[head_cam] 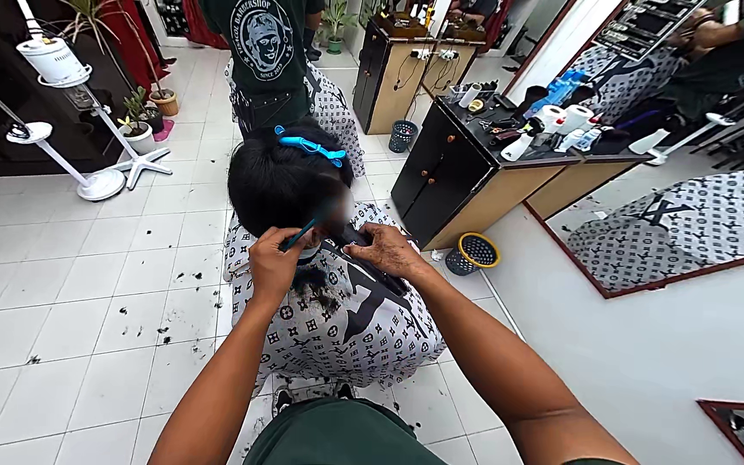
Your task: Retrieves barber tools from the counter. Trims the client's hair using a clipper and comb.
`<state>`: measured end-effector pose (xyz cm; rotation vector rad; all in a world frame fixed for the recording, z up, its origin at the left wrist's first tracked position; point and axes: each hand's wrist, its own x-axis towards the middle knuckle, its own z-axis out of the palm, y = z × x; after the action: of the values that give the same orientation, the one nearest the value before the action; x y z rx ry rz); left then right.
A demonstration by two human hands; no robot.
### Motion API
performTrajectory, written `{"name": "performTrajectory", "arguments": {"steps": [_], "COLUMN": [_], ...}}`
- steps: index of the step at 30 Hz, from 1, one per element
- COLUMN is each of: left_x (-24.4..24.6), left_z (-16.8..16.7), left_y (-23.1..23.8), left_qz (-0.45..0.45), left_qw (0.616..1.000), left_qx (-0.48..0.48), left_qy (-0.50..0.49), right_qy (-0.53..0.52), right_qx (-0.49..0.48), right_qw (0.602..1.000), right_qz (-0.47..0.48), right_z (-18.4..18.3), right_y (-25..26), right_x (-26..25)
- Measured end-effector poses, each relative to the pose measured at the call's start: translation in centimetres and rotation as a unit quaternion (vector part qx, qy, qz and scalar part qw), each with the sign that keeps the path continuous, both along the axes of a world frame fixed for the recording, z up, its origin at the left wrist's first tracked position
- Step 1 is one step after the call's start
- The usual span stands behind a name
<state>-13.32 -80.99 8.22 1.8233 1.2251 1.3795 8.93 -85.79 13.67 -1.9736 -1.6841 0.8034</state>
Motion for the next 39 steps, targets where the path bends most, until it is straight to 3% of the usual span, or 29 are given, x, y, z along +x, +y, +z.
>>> {"name": "performTrajectory", "arguments": {"steps": [9,14,18,21,23,27,31,39], "left_x": [-0.8,-1.4,-4.6,-6.5,-6.9,-6.6,-6.2,-6.9], "left_z": [-0.4,-0.8,-0.2,0.5,1.6,5.0,7.7,8.8], "left_y": [-0.1,-0.4,-1.7,-2.3,-1.8,0.7,2.3,2.6], "left_qz": [0.004,-0.014,-0.064,-0.042,-0.023,-0.017,-0.015,-0.005], "left_qw": [0.999,0.996,0.994,0.998,0.995,0.987,0.971,0.958], "left_qx": [-0.051,-0.073,-0.040,0.033,0.054,0.108,0.185,0.186], "left_qy": [-0.016,-0.052,-0.083,0.023,0.086,0.118,0.150,0.220], "right_qy": [0.021,0.179,0.269,0.325,0.315,0.175,0.076,0.127], "right_qx": [0.045,0.152,0.143,0.107,0.074,0.013,-0.001,0.066], "right_qw": [0.999,0.972,0.948,0.922,0.928,0.982,0.997,0.990], "right_qz": [0.007,0.025,-0.097,-0.182,-0.185,-0.067,0.001,0.020], "right_z": [0.8,-0.7,-3.6,-5.7,-5.6,-3.5,-1.8,0.7], "right_y": [0.3,-0.8,-3.6,-4.8,-4.4,-2.3,-0.1,0.5], "right_x": [-1.8,-2.7,0.0,1.9,2.4,1.8,0.6,-1.8]}}
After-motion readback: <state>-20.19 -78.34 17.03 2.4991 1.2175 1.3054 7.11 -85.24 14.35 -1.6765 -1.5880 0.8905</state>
